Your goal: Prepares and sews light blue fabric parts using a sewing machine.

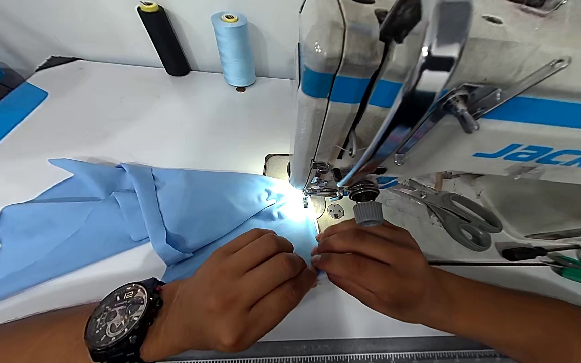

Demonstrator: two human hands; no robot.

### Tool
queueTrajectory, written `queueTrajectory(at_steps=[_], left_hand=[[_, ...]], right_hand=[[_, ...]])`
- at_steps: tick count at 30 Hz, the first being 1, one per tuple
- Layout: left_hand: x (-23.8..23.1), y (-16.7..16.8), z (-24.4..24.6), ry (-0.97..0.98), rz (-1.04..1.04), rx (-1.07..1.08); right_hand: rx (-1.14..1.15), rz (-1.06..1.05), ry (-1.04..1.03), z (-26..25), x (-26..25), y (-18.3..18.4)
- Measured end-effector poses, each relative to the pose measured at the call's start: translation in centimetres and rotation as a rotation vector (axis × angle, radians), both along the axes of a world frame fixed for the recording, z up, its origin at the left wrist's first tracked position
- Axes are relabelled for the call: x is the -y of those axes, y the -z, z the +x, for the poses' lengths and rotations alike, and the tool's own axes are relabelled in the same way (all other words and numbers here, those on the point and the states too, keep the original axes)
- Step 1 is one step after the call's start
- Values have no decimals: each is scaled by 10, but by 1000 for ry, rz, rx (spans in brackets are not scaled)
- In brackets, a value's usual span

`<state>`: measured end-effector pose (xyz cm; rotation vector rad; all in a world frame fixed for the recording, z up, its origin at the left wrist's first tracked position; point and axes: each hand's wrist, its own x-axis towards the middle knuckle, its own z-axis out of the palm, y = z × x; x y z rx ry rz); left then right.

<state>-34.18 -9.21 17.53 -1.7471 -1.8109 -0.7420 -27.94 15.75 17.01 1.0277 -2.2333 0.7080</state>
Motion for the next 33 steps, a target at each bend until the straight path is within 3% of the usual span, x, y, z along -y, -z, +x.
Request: queueTrajectory(at_steps=[4, 9, 12, 15, 33], left_hand=[[1, 2, -2, 39, -5, 21], [-4, 11, -31, 93, -123, 294], [-4, 15, -40, -56, -244, 254], [5, 20, -41, -69, -324, 190], [10, 17, -55, -19, -417, 226]], right_hand=[[-77, 112, -18, 7, -3, 0], [-176, 354, -51, 11, 0, -2], [-202, 449, -126, 7, 1, -2], [-197, 514, -173, 5, -3, -2], [13, 458, -224, -4, -9, -11]])
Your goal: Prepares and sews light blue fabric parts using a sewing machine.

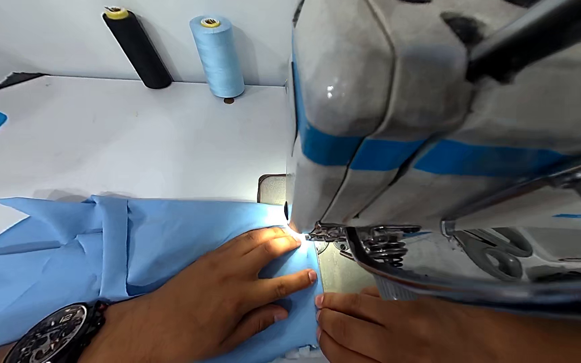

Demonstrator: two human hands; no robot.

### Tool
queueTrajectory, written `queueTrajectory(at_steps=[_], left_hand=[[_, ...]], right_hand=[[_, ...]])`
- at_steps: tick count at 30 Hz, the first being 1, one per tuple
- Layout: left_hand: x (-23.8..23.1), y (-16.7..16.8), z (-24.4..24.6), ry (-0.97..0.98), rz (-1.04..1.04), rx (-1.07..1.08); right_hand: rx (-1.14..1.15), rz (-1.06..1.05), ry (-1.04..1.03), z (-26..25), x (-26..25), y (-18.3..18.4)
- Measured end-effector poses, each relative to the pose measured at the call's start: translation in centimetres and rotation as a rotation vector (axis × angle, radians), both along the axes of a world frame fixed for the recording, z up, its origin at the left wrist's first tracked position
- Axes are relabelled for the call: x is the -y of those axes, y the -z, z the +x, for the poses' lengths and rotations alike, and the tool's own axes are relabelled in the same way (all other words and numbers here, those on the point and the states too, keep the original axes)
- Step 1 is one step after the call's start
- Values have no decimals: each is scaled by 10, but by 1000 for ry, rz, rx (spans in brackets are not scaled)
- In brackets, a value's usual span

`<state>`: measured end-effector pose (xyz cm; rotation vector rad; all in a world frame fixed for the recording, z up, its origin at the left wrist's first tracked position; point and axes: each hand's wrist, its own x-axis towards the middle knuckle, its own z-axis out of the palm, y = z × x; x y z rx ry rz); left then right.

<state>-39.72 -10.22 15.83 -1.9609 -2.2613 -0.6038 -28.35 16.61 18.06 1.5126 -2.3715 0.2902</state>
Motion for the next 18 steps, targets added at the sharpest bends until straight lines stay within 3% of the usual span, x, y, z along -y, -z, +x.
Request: queueTrajectory(at_steps=[7, 18], left_hand=[[-1, 1, -13, -16, 7, -43], [-5, -2, -30, -1, 25, -81]], right_hand=[[16, -122, 40, -11, 0, 12], [-6, -132, 94, -23, -3, 17]])
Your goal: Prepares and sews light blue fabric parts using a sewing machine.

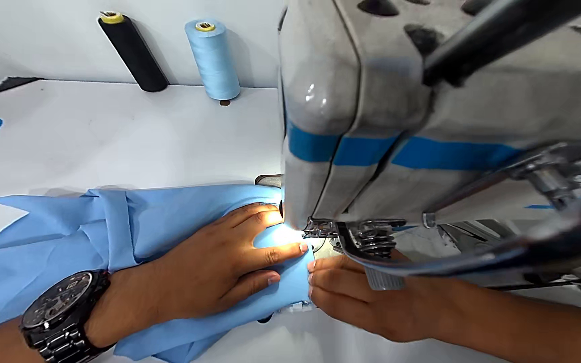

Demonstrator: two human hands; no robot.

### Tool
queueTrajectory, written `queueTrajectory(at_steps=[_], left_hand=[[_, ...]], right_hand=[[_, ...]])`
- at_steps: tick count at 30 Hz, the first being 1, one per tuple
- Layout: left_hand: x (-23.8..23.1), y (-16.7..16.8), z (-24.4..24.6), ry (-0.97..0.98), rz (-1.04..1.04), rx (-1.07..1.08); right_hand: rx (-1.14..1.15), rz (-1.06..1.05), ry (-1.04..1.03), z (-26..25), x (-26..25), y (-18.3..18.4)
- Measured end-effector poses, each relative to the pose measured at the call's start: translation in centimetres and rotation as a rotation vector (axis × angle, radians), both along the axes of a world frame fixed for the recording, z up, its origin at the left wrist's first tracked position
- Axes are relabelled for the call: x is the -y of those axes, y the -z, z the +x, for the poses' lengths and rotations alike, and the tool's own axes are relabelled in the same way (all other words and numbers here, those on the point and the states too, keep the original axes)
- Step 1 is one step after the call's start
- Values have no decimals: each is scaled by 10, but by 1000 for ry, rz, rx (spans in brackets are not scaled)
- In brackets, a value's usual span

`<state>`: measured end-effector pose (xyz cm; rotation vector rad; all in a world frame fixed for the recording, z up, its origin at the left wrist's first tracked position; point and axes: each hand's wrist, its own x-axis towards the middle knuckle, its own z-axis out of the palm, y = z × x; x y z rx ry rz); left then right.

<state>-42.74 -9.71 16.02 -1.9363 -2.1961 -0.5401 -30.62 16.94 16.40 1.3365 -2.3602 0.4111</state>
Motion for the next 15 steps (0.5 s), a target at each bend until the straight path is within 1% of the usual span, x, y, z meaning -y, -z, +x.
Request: queueTrajectory(at_steps=[3, 5, 7, 10, 15], left_hand=[[0, -3, 2, 69, 20, -65], [0, -7, 16, 115, 26, -106], [0, -4, 32, 121, 31, -38], [4, 1, 34, 111, 30, 63], [7, 2, 25, 157, 22, 89]], right_hand=[[19, -6, 32, -3, 0, 1], [33, -27, 55, -2, 2, 1], [54, -26, 88, 2, 2, 2], [91, 13, 142, 12, 1, 3], [116, 59, 196, 21, -2, 2]])
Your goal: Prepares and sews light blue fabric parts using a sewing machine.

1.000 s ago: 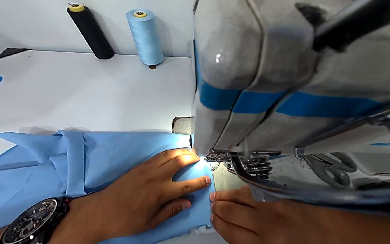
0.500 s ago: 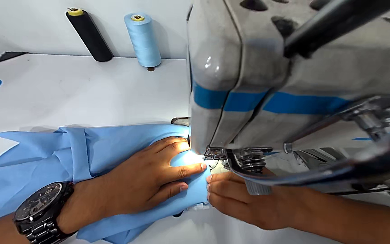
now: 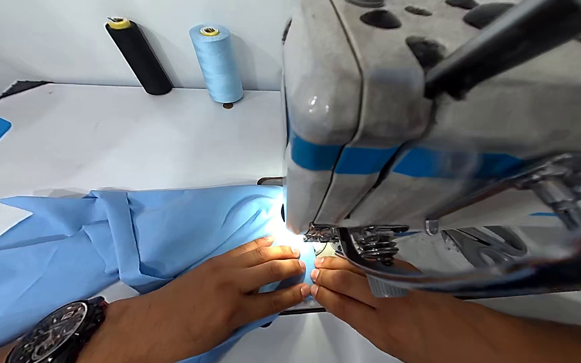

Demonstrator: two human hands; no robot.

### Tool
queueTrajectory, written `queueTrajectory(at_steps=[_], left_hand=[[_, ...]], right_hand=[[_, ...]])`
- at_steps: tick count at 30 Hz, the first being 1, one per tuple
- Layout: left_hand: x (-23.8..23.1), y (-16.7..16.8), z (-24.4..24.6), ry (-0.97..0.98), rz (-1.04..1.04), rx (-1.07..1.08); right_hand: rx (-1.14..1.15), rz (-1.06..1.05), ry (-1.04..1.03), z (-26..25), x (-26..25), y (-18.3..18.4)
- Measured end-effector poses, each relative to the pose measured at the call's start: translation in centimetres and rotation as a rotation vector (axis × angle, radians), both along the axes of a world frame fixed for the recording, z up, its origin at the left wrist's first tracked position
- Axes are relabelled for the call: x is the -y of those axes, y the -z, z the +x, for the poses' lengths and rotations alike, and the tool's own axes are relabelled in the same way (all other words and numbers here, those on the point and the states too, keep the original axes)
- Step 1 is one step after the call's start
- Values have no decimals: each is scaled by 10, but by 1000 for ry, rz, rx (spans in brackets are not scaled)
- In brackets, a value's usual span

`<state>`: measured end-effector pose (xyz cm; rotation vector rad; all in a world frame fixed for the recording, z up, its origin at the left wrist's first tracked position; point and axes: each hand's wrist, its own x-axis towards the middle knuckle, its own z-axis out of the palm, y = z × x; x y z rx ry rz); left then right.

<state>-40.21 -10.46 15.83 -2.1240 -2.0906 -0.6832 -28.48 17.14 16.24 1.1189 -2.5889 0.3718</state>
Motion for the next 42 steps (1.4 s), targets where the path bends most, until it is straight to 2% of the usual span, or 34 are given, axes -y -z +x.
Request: queueTrajectory(at_steps=[10, 17, 24, 28, 32, 34, 36, 39, 42], left_hand=[[-9, -6, -28, 12, 29, -20], [-15, -16, -37, -68, 63, -132], [-16, -11, -46, -91, 45, -169], [1, -25, -54, -63, -5, -216], [17, -19, -55, -80, -55, 210], [20, -17, -48, -126, -83, 325], [24, -20, -30, -212, -74, 415], [30, -29, 29, -418, 85, 680], [40, -39, 110, -480, 344, 1159]], right_hand=[[12, 34, 135, -15, -1, 3], [-39, 74, 276, -23, -2, 3], [-172, 19, 213, -43, -21, 3], [-278, -33, 218, -51, -26, 2], [-292, 48, 313, -39, -17, -5], [-316, 76, 335, -26, -9, -5], [-216, -16, 405, -2, 14, -4], [-18, -190, 572, 56, 91, -3], [17, -361, 666, 92, 159, 4]])
